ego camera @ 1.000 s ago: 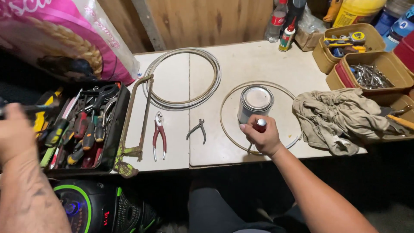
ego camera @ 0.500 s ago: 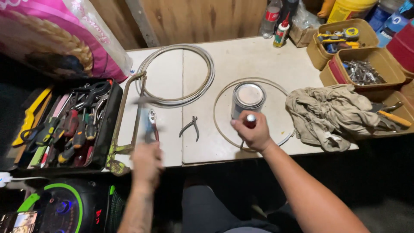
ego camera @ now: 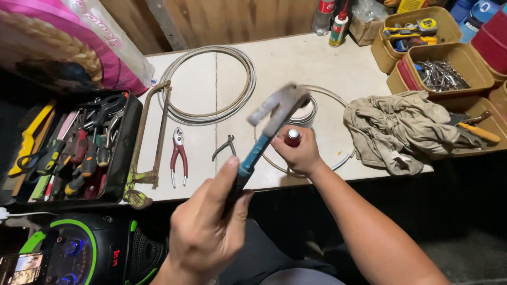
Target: The person holds a circular metal ring and uses pliers to bend and shape it. They then use a hammer to tap the ring while it rests on a can, and use a screwdriver to pry or adjust a section of the ring.
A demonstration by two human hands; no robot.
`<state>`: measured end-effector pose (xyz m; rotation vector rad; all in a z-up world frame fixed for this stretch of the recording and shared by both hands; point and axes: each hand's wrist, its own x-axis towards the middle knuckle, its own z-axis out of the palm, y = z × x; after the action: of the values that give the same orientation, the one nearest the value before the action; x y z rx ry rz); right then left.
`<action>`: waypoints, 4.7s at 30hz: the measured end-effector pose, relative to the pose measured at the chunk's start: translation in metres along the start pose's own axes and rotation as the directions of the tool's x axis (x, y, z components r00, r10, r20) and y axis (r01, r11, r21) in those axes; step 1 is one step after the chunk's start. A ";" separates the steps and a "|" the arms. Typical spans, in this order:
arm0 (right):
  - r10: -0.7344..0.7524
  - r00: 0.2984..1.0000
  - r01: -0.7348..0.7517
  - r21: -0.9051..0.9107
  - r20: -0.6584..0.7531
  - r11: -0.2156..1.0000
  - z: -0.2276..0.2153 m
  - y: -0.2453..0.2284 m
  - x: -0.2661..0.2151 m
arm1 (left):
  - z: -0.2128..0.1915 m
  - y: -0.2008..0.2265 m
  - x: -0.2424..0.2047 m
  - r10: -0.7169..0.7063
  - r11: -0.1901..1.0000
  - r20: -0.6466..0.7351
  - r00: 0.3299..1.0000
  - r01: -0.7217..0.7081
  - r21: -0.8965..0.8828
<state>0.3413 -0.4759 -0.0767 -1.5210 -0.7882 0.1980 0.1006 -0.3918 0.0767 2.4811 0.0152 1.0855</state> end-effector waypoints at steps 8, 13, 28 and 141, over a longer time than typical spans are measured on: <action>0.035 0.999 -0.035 0.008 -0.018 0.999 0.002 0.001 0.000 | -0.013 0.005 0.009 0.009 0.999 0.061 0.998 -0.012 0.048; 0.022 1.000 -0.021 0.020 -0.004 1.000 0.005 0.003 -0.003 | -0.008 0.005 0.007 0.042 0.999 0.005 0.999 -0.042 0.003; 0.013 1.000 -0.011 -0.113 0.014 0.994 0.006 0.015 -0.005 | 0.015 -0.013 -0.012 -0.031 0.996 0.090 0.995 0.024 0.084; 0.254 0.935 -0.164 0.335 -0.246 0.928 -0.009 0.021 0.078 | 0.125 -0.093 -0.091 -0.540 0.841 0.450 0.712 0.479 0.253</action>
<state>0.4118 -0.4365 -0.0689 -1.2951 -0.3405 0.2434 0.1397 -0.3713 -0.0982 2.5506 0.5939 0.1850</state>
